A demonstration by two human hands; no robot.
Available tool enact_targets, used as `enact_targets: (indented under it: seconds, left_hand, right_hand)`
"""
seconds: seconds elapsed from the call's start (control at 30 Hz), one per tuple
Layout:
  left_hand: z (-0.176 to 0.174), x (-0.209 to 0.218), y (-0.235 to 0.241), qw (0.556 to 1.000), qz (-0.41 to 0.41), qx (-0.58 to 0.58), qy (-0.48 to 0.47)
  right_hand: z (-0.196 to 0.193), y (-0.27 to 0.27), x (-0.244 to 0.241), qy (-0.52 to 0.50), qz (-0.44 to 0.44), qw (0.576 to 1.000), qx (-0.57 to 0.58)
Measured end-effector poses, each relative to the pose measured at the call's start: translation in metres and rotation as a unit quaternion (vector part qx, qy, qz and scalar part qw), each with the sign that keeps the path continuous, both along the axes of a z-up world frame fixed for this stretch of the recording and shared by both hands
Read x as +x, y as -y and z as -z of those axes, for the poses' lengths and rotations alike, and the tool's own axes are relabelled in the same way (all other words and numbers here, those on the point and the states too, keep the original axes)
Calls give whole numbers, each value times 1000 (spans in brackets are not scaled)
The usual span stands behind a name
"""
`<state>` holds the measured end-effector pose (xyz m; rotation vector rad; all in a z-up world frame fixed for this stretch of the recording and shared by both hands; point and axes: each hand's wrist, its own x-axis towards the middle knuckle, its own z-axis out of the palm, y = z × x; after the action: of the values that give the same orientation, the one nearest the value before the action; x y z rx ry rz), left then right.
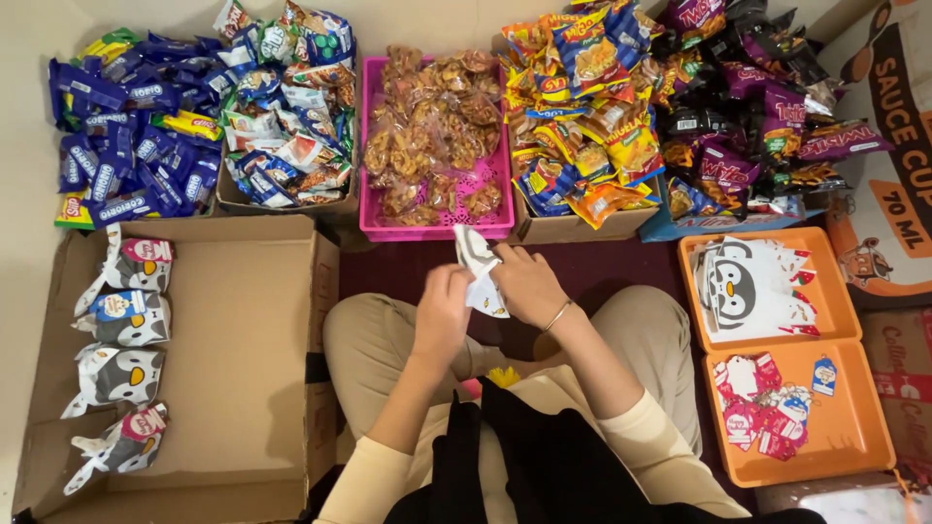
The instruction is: A person sits on the floor and fills small white gift bags with various snack packets taken from several organized bins.
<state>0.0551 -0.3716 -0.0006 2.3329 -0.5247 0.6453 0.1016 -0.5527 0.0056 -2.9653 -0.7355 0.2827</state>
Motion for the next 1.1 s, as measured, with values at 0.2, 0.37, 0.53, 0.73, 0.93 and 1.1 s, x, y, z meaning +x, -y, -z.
enact_targets:
  seconds: [0.2, 0.37, 0.53, 0.73, 0.93, 1.1]
  left_hand:
    - [63, -3, -4, 993, 24, 42, 112]
    - [94, 2, -11, 993, 7, -73, 89]
    - [45, -3, -12, 992, -37, -91, 84]
    - [21, 6, -15, 980, -55, -149, -123]
    - [9, 32, -33, 961, -140, -197, -135]
    - [40, 56, -58, 938, -191, -208, -199]
  right_hand:
    - [-4, -5, -1, 120, 31, 992, 4]
    - [1, -12, -4, 105, 21, 994, 33]
    - [6, -9, 3, -48, 47, 993, 95]
    - [-19, -24, 9, -147, -15, 969, 198]
    - [-46, -45, 37, -175, -57, 978, 101]
    - [-31, -58, 99, -179, -72, 907, 374]
